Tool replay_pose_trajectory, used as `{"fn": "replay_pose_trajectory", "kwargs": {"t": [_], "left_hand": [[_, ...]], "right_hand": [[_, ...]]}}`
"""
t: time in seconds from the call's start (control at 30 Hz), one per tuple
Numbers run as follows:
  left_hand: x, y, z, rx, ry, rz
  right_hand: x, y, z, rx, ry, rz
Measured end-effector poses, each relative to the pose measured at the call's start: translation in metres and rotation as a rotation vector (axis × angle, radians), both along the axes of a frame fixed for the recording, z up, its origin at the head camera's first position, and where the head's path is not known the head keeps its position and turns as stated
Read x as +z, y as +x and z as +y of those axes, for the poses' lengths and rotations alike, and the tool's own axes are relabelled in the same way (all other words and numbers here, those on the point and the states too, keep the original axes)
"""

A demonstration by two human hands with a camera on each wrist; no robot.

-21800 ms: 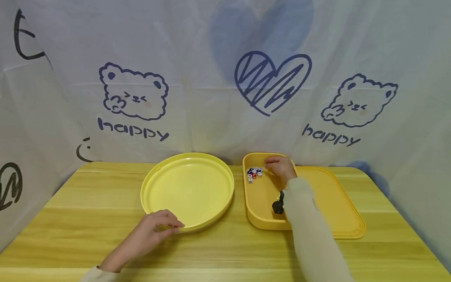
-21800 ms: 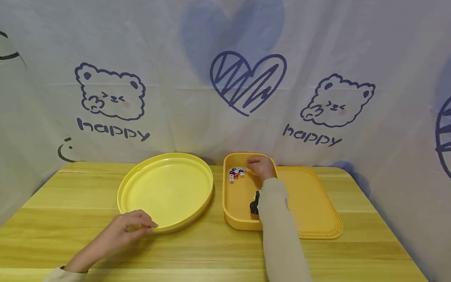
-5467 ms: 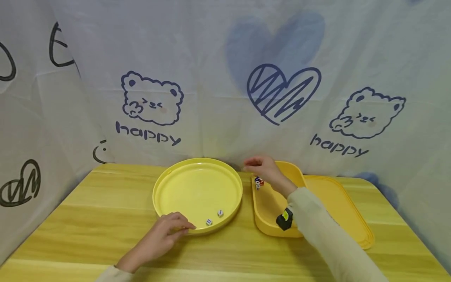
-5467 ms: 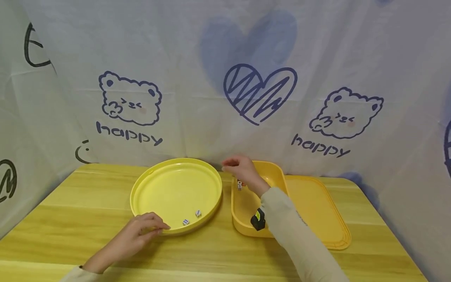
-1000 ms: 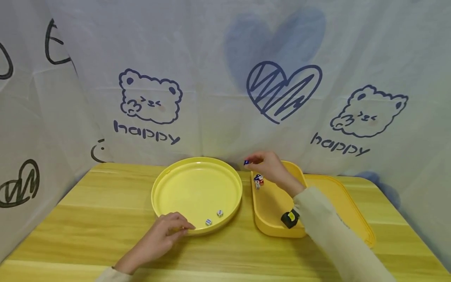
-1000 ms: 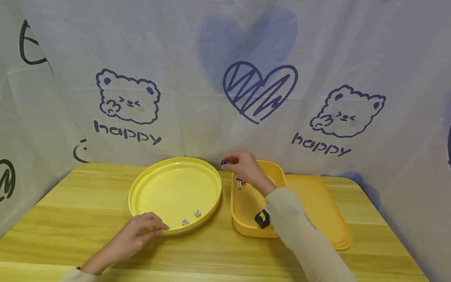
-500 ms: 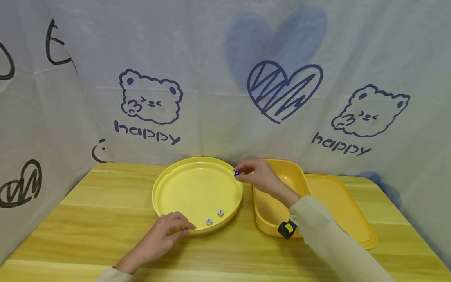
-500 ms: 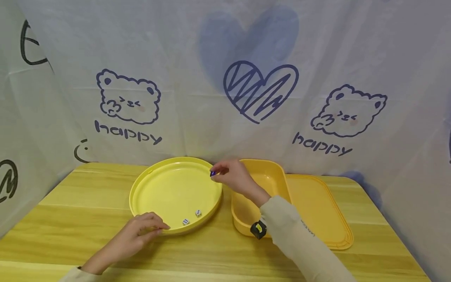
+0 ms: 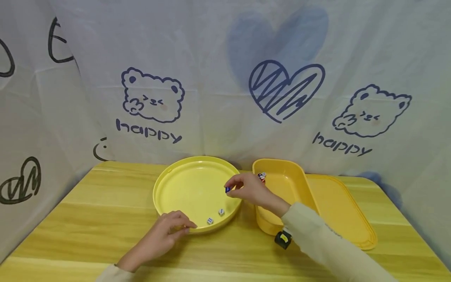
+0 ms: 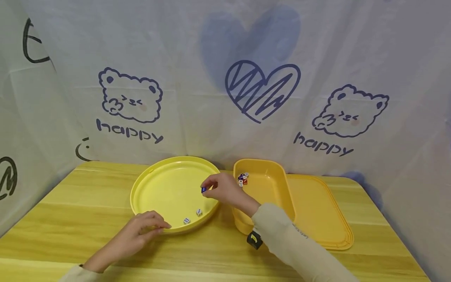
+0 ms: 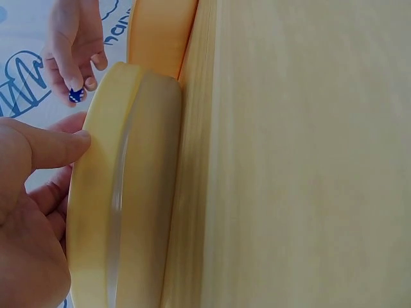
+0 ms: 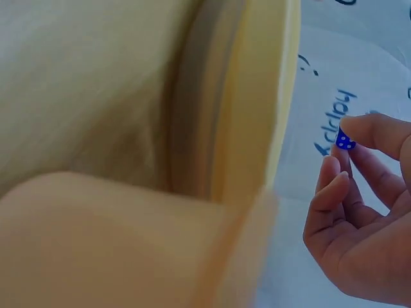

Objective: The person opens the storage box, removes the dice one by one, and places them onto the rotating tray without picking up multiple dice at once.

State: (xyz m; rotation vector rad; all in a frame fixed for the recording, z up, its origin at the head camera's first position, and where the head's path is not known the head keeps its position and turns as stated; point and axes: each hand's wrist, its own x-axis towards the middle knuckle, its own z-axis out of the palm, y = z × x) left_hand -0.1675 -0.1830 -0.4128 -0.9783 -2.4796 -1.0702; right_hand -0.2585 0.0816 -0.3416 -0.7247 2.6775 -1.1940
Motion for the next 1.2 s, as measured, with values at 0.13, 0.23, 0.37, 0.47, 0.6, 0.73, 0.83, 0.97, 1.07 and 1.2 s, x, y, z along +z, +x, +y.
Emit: {"fn": "replay_pose_trajectory", "kwargs": {"t": [0.13,0.23,0.37,0.47,0.6,0.73,0.83,0.97,1.07,1.2], "left_hand": [[0.000,-0.001,0.000,-0.005,0.008,0.008],[0.000,0.000,0.000,-0.003,0.006,-0.001],[0.001,-0.001,0.000,0.001,0.004,0.003],[0.001,-0.001,0.000,0.002,0.003,0.013],[0.000,-0.001,0.000,0.001,-0.003,0.025],[0.000,-0.001,0.000,-0.004,0.004,0.023],[0.002,-0.001,0.000,-0.009,0.013,-0.008],[0.002,0.001,0.000,-0.006,0.013,-0.037],[0.003,0.001,0.000,-0.008,0.018,-0.035],[0.002,0.000,0.000,-0.015,0.029,-0.031]], "right_hand": [[-0.003,0.004,-0.005,0.020,0.021,-0.005],[-0.007,0.006,-0.009,0.042,0.038,-0.010],[-0.012,0.006,-0.013,0.074,0.044,-0.011],[-0.014,0.007,-0.015,0.105,0.038,-0.010],[-0.018,0.010,-0.018,0.153,0.033,-0.017],[-0.019,0.012,-0.020,0.165,0.037,-0.018],[-0.019,0.013,-0.021,0.169,0.045,-0.006],[-0.018,0.015,-0.022,0.191,0.050,0.002],[-0.017,0.015,-0.021,0.204,0.051,0.011],[-0.016,0.017,-0.021,0.198,0.064,0.028]]}}
